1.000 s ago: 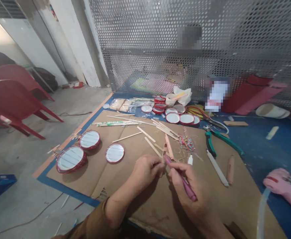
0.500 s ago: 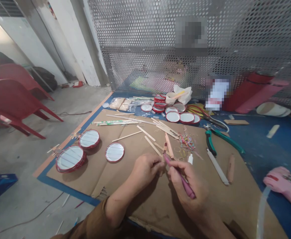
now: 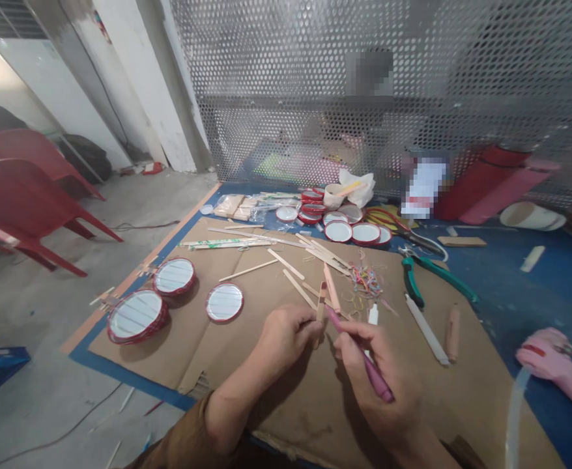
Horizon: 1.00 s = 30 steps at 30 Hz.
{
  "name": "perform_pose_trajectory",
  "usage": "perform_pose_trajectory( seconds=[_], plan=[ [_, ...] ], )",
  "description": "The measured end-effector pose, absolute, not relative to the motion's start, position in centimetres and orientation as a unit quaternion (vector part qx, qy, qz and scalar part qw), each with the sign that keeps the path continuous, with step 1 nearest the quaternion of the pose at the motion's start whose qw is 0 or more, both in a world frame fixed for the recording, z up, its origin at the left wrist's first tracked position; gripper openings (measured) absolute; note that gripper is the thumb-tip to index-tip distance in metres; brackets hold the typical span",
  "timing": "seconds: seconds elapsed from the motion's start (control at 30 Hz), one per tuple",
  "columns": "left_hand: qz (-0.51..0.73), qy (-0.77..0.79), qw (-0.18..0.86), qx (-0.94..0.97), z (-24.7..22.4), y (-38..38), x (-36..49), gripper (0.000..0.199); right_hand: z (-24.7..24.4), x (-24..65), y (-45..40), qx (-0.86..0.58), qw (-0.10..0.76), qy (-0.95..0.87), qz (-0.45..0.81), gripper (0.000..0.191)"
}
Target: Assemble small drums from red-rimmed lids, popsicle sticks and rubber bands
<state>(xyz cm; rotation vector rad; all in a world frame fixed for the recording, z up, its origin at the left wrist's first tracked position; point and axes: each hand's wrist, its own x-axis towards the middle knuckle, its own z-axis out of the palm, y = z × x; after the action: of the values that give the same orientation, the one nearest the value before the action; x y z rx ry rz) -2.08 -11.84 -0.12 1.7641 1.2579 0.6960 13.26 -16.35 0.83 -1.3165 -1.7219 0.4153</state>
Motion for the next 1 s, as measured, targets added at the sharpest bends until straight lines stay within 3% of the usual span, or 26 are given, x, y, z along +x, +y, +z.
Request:
perform_pose_trajectory(
  seconds=[0.23,0.33,0.43,0.63,0.77,0.9,1.0],
  plan=[
    [0.34,0.508,0.408,0.678,-0.3,-11.8,-1.9,0.022,0.5,13.6,-16.1,-0.528,0.48,-0.693,0.104,0.018],
    [0.381,0.503,0.452,0.63,-0.5,-11.7,-1.9,0.022,0.7,13.5,-15.7,-0.503,0.476,-0.719,0.054,0.016],
    [0.385,0.484,0.507,0.6,-0.6,-11.6,-1.9,0.022,0.8,13.3,-15.3,-0.483,0.467,-0.74,0.016,0.014],
    [0.378,0.491,0.499,0.606,-0.6,-11.1,-2.2,0.011,-0.5,13.2,-14.1,-0.478,0.437,-0.761,-0.022,0.013],
    [0.346,0.479,0.518,0.619,-1.1,-10.5,-2.4,0.013,-0.8,13.3,-13.9,-0.486,0.353,-0.798,-0.053,0.027],
    [0.35,0.454,0.494,0.654,-1.5,-10.1,-2.5,0.026,0.7,14.3,-15.0,-0.526,0.182,-0.824,-0.108,0.041],
    [0.369,0.444,0.507,0.64,-1.5,-10.1,-2.5,0.032,2.1,15.8,-15.8,-0.568,0.074,-0.806,-0.151,0.04]
  ],
)
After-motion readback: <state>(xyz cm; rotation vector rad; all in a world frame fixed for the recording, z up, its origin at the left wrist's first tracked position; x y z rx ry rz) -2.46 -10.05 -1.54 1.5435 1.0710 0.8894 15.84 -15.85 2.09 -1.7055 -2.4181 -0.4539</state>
